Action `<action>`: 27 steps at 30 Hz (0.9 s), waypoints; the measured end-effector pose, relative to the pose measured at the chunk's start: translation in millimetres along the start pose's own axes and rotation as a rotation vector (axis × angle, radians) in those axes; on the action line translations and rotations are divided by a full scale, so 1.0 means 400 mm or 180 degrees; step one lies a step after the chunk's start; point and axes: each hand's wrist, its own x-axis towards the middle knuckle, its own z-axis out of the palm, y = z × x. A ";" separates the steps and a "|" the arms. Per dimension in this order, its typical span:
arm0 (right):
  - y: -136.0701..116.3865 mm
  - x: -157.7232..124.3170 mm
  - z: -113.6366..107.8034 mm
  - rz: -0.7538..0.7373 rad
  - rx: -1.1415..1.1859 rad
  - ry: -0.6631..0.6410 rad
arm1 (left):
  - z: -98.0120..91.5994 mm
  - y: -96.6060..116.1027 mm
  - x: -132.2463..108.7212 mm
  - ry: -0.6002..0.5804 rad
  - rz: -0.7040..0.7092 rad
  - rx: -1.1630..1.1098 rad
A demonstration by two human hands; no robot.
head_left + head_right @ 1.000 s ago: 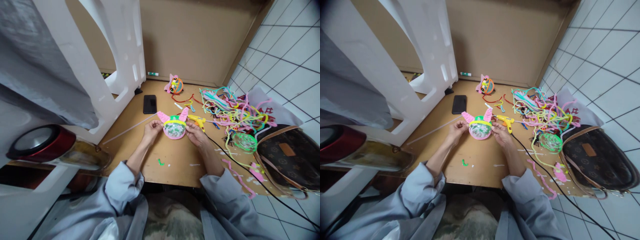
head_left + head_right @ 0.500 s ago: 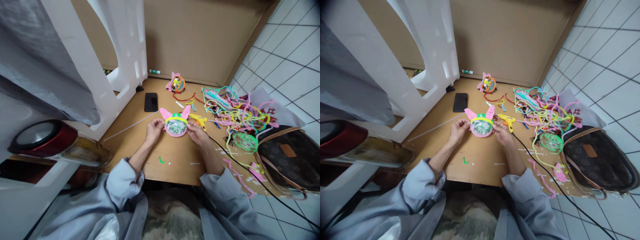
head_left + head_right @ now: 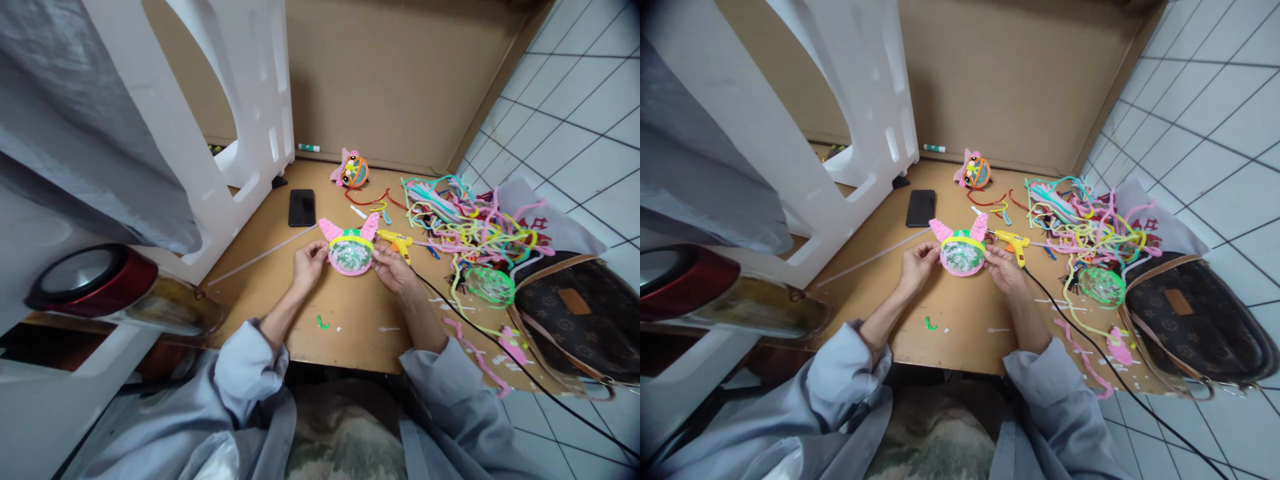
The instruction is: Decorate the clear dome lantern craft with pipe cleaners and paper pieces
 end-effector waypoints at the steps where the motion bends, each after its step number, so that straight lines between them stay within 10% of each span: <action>1: -0.001 -0.001 0.000 0.0001 -0.0013 -0.0022 | 0.000 0.002 -0.001 0.0014 -0.0012 0.0042; 16: 0.002 -0.018 0.026 -0.0138 0.0016 0.0100 | -0.008 0.015 -0.027 0.0052 0.0157 0.0575; 27: 0.020 -0.075 0.118 -0.0816 -0.0776 0.0303 | 0.001 0.014 -0.012 -0.0025 -0.0589 0.0469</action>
